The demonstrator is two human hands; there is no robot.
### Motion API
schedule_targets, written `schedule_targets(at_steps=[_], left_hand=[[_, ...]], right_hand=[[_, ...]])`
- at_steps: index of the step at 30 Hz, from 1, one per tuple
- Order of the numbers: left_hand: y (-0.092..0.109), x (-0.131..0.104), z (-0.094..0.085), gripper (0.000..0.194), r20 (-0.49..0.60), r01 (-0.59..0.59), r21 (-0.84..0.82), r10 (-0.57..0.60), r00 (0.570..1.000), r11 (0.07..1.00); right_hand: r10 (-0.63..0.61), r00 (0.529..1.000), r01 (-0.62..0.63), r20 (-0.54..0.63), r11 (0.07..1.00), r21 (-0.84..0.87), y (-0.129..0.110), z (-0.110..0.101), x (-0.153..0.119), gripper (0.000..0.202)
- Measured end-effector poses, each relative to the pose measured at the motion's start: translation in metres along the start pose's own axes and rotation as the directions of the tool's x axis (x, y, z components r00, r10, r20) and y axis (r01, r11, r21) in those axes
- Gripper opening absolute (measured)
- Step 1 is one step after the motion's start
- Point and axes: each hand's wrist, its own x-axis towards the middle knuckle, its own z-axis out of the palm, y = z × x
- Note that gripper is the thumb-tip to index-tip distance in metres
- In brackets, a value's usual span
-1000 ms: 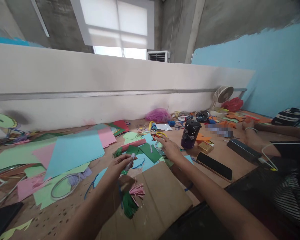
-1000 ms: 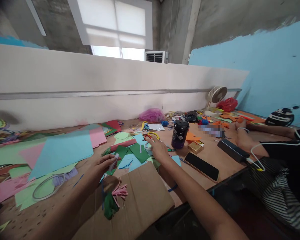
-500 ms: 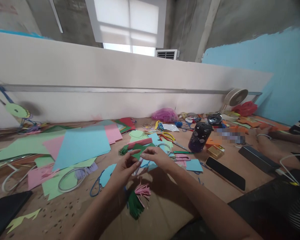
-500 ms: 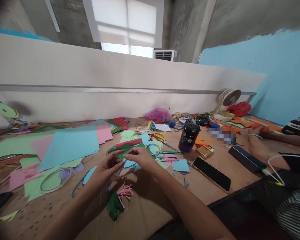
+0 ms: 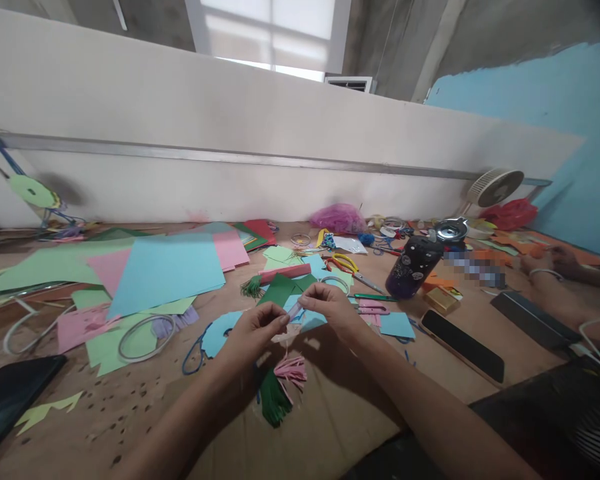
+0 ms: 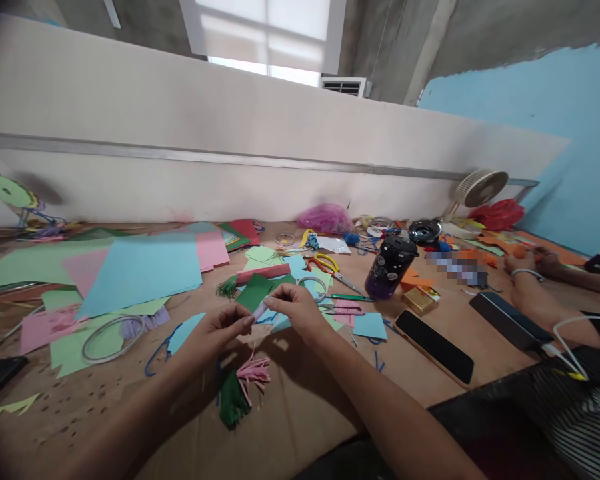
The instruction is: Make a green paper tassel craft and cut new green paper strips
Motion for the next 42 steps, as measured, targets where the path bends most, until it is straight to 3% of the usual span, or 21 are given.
schedule_targets(at_steps=[5, 8, 16, 24, 32, 42], left_hand=[[-0.001, -0.009, 0.006, 0.025, 0.024, 0.154, -0.160, -0.152, 0.988, 0.975], [0.001, -0.013, 0.008, 0.022, 0.055, 0.194, -0.226, -0.187, 0.981, 0.955], [-0.005, -0.003, 0.004, 0.033, 0.064, 0.090, -0.076, -0.085, 0.994, 0.993], [-0.003, -0.005, 0.005, 0.028, 0.119, 0.158, -0.174, -0.139, 0.983, 0.972], [0.003, -0.014, 0.009, 0.026, 0.093, 0.218, -0.274, -0.200, 0.975, 0.937], [-0.002, -0.003, 0.005, 0.031, -0.023, 0.122, -0.117, -0.126, 0.992, 0.986]], right_hand=[[0.009, 0.999, -0.009, -0.032, 1.000, -0.007, 0.001, 0.000, -0.002, 0.024], [-0.003, 0.999, 0.002, -0.053, 1.000, -0.026, 0.001, -0.002, -0.002, 0.025], [-0.023, 1.000, 0.023, 0.004, 0.997, -0.071, 0.004, 0.000, -0.004, 0.023], [-0.040, 0.999, 0.039, -0.008, 0.997, -0.073, 0.005, 0.001, -0.005, 0.022], [-0.052, 0.998, 0.049, -0.041, 0.996, -0.076, -0.001, -0.004, -0.003, 0.023], [-0.082, 0.997, 0.082, 0.011, 0.991, -0.107, 0.002, -0.007, -0.004, 0.026]])
